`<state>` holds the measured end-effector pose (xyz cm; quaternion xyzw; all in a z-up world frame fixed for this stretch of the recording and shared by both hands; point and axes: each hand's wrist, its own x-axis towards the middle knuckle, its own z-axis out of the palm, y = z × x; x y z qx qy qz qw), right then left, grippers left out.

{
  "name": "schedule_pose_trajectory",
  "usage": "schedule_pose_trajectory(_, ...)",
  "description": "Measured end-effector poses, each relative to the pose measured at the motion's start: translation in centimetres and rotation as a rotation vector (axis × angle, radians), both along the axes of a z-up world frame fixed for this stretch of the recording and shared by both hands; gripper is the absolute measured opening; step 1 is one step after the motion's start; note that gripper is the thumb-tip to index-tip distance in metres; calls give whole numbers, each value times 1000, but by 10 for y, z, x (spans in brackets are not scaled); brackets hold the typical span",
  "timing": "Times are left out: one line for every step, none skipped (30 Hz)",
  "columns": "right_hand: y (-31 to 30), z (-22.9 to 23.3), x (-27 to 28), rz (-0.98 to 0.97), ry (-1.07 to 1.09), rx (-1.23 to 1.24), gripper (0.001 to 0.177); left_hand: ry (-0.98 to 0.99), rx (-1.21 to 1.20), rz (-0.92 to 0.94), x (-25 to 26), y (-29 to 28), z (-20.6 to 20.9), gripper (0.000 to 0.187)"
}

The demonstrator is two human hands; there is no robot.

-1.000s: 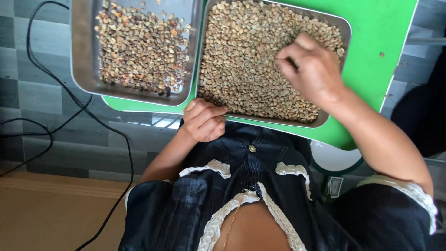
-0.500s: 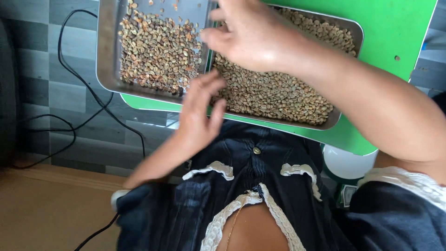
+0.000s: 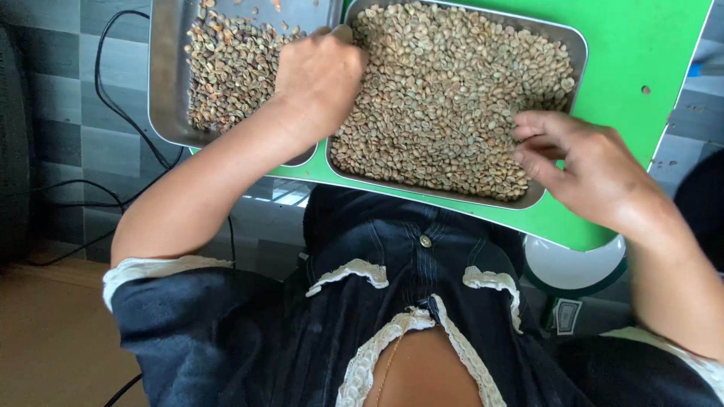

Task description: Manually sorting green coffee beans by sifting through them and picking out defects into a separate tray.

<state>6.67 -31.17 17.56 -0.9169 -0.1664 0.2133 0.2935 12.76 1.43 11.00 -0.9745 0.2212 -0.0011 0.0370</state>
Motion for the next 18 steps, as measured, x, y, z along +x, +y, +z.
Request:
schedule_pose_trajectory(-2,-3,-3,-3,4,4,48,4,4,-3,-1,0,-7,8)
schedule_pose_trajectory(-3,-5,-4,-19,8,19,48,-3,-26,11,1,0,-12,9)
schedule_pose_trajectory(-4,-7,-6,-36,12,34,48,-10,-57,24,2,0,-17,11)
schedule_pose_trajectory(-5,-7,-7,-40,13,37,48,-8,-53,20,-1,2,-12,11)
schedule_pose_trajectory(-6,-8,-8,-49,-5,68,48,-86,-156,-10,-4,4,-8,7)
schedule_pose_trajectory(-8,-8,-9,-58,-21,97,48,-162,-261,-38,-8,6,-4,10)
schedule_pose_trajectory(-8,-5,-11,-60,-17,98,48,-158,-260,-40,-14,12,13,10)
schedule_pose_trajectory(-9,-2,-13,-54,-58,59,42,-170,-299,-33,-20,19,30,13)
schedule_pose_trajectory(-9,1,-15,-47,-98,20,37,-182,-339,-26,-27,26,46,16)
schedule_pose_trajectory(-12,3,-16,-47,-93,20,37,-177,-339,-24,-31,44,47,16)
schedule_pose_trajectory(-15,4,-18,-52,-59,-28,33,-233,-256,17,-35,63,48,11)
schedule_pose_trajectory(-17,6,-20,-57,-25,-75,29,-288,-172,57,-40,83,49,11)
schedule_pose_trajectory(-15,7,-23,-55,-19,-75,29,-282,-171,59,-44,90,45,11)
schedule_pose_trajectory(-12,8,-25,-53,-9,-93,29,-205,-209,69,-46,98,42,17)
schedule_pose_trajectory(-10,10,-27,-50,2,-111,29,-127,-247,80,-48,105,40,25)
schedule_pose_trajectory(-10,8,-30,-55,0,-110,29,-129,-247,75,-53,91,48,25)
schedule_pose_trajectory(-9,5,-32,-12,-31,-122,36,-31,-456,-1,-57,76,55,18)
schedule_pose_trajectory(-10,3,-36,32,-54,-140,42,77,-670,-76,-64,61,61,14)
